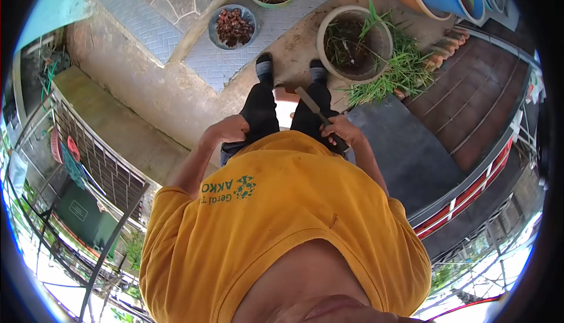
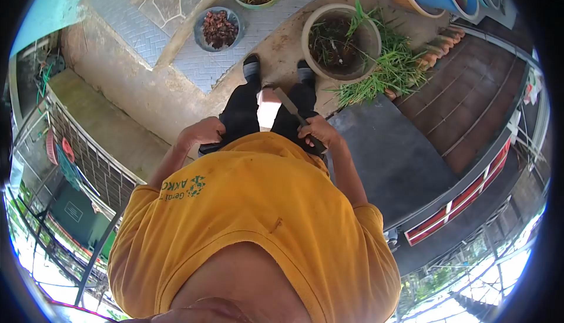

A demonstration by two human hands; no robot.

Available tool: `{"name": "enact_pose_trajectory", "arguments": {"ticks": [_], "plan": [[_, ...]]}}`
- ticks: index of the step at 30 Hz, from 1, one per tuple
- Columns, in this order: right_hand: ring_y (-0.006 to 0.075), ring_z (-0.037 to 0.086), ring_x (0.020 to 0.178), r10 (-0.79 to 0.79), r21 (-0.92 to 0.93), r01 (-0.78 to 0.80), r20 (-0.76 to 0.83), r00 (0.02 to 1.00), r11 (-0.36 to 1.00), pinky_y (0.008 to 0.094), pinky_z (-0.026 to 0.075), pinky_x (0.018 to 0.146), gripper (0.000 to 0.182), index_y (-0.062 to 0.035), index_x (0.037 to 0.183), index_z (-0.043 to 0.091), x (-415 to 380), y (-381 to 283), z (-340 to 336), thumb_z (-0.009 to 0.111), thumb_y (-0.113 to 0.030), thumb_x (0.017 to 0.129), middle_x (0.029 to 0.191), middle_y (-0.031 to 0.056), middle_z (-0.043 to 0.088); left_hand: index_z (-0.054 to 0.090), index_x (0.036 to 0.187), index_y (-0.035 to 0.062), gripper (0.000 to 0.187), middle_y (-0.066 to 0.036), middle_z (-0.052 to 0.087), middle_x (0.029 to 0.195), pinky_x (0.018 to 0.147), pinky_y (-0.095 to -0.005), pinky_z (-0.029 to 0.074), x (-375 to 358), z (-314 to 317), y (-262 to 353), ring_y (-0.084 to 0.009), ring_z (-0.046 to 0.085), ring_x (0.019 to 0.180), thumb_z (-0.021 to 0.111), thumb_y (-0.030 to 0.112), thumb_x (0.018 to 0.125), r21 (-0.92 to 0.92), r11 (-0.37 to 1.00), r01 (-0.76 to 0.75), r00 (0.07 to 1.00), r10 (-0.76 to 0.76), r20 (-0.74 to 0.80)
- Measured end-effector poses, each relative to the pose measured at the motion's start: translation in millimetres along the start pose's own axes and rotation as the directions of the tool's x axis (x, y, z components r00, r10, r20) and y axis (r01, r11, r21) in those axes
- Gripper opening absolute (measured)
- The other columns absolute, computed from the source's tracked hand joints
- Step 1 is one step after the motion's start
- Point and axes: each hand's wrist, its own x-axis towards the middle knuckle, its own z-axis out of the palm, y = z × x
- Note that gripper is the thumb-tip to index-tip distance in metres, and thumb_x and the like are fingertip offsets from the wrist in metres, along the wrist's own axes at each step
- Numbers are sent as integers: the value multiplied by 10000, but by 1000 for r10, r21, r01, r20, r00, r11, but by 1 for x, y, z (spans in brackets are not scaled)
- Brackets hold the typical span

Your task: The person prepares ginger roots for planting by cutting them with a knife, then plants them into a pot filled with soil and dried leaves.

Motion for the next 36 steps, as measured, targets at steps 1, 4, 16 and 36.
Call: {"name": "enact_pose_trajectory", "arguments": {"ticks": [1, 4, 16, 36], "plan": [[177, 570, 478, -14, 6, 14, -71, 997, 1000, 287, 453, 417, 183, 76, 863, 612, -12, -1, -14, 638, -41, 725, 599, 119, 576, 634, 673, -14, 185, -232, 590, 660, 570, -453, 445, 16, 11, 15, -382, 586, 619, 569, 123, 567, -25, 997, -68, 998, 68, 7], [163, 556, 464, -121, -147, 111, -62, 991, 983, 283, 434, 393, 164, 79, 830, 595, 85, -48, 27, 632, -35, 718, 591, 118, 567, 651, 655, 2, 172, -227, 601, 655, 577, -453, 463, -6, 1, -27, -405, 591, 630, 588, 138, 571, -30, 1000, -2, 997, 4, 81], [431, 619, 913, -636, -837, 232, -168, 753, 496, 487, 487, 828, 309, 30, 927, 616, 429, -135, -39, 605, -226, 754, 905, 267, 649, 665, 954, 49, 192, -151, 643, 939, 807, -414, 523, 318, 9, -132, -331, 642, 896, 638, 146, 791, -75, 995, 61, 853, -91, -514], [368, 546, 1051, -954, -915, 402, 141, 264, -24, 417, 467, 917, 328, 25, 968, 644, 491, -118, -37, 611, -234, 769, 1089, 227, 580, 679, 744, -30, 253, -182, 668, 744, 630, -406, 485, 360, -83, -96, -327, 626, 648, 700, 222, 759, 359, 926, 113, 882, 73, -465]]}}
